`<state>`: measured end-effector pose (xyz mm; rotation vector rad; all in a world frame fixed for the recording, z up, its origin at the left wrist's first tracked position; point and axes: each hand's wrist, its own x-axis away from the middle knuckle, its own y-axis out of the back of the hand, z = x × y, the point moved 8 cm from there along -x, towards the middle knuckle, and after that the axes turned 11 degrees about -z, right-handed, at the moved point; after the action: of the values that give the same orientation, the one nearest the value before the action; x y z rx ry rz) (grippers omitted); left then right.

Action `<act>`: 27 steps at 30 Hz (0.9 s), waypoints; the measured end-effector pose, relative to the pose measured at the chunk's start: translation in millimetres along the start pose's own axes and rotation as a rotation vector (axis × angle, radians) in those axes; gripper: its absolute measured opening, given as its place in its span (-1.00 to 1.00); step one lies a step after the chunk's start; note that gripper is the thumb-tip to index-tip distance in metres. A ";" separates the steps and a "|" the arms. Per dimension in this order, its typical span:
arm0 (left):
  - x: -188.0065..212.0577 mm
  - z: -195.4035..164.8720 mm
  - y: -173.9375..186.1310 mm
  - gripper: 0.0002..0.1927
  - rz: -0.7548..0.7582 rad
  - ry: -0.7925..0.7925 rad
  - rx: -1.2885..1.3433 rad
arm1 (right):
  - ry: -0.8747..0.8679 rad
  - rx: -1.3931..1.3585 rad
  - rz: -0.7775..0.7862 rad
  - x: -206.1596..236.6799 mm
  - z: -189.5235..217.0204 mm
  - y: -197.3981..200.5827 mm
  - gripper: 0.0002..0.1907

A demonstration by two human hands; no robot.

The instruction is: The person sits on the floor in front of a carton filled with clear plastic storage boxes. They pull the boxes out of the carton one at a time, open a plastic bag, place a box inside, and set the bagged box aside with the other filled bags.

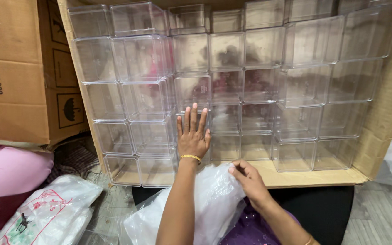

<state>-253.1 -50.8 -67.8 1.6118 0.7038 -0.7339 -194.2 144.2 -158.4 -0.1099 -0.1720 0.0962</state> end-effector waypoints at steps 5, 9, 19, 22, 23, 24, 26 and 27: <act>-3.7 -4.0 22.3 -0.37 -0.145 0.055 0.186 | 0.017 0.104 0.030 -13.1 13.9 10.9 -0.84; 5.9 -3.2 -25.9 -0.61 0.425 0.306 0.833 | -0.068 0.041 0.068 -25.2 12.3 13.8 -0.83; 72.4 -31.5 -39.4 0.27 1.305 0.157 0.922 | -0.257 -0.043 0.049 -42.3 25.7 23.0 -0.70; 65.3 -35.4 -30.4 0.31 1.288 0.182 1.070 | -0.343 0.118 0.154 -36.6 22.3 14.6 -0.59; 63.9 -36.8 -28.8 0.30 1.290 0.182 1.120 | -0.266 0.222 0.250 -35.4 25.0 5.9 -0.58; 66.0 -36.3 -29.3 0.29 1.313 0.159 1.103 | -0.187 0.326 0.347 -33.9 26.8 -2.9 -0.57; 76.0 -32.0 -31.5 0.26 1.359 0.117 1.064 | -0.246 0.337 0.275 -39.0 23.5 1.5 -0.61; 85.1 -30.3 -31.0 0.19 1.416 0.117 1.098 | -0.275 0.343 0.241 -42.4 23.8 5.6 -0.64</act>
<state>-221.8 -11.9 -149.2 2.5263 -0.9961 0.1472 -240.5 147.7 -142.8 0.2272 -0.4135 0.3802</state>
